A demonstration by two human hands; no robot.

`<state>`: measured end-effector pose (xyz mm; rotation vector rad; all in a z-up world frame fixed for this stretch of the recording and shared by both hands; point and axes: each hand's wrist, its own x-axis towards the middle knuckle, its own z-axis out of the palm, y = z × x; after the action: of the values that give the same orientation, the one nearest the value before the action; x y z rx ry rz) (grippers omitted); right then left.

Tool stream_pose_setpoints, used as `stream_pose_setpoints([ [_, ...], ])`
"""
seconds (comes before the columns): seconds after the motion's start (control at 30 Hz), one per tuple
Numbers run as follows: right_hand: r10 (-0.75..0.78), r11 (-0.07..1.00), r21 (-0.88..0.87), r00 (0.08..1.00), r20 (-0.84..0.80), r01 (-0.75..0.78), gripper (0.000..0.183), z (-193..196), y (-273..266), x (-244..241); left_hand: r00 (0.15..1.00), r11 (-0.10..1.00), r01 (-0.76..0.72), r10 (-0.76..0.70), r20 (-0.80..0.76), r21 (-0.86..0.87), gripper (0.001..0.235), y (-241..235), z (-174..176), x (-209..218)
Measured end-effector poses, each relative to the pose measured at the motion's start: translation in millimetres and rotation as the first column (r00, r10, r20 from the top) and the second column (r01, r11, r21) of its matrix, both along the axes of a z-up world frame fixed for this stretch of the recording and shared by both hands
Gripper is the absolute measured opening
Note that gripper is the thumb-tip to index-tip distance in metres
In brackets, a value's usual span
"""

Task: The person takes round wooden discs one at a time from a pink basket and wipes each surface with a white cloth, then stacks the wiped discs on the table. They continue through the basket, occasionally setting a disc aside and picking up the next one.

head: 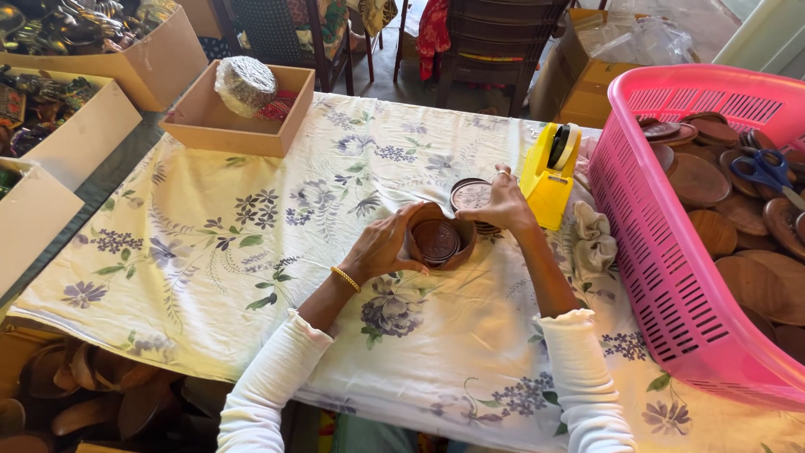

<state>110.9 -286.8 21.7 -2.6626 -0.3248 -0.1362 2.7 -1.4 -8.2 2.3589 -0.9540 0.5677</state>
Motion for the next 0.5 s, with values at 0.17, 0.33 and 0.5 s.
stream_pose_setpoints([
  [0.17,-0.041,0.998,0.039,0.997,-0.064,0.044,0.149,-14,-12,8,1.000,1.000,0.004,-0.004,0.004,0.019,0.122,0,-5,3],
  [0.33,0.018,1.000,-0.006,1.000,-0.001,-0.018,0.136,15,11,-14,1.000,0.999,0.003,-0.004,0.010,0.034,0.115,0,-3,2],
  [0.5,0.197,0.911,-0.269,0.902,-0.384,-0.314,0.126,56,67,-68,1.000,1.000,-0.002,0.002,-0.016,0.010,0.131,0,5,-2],
])
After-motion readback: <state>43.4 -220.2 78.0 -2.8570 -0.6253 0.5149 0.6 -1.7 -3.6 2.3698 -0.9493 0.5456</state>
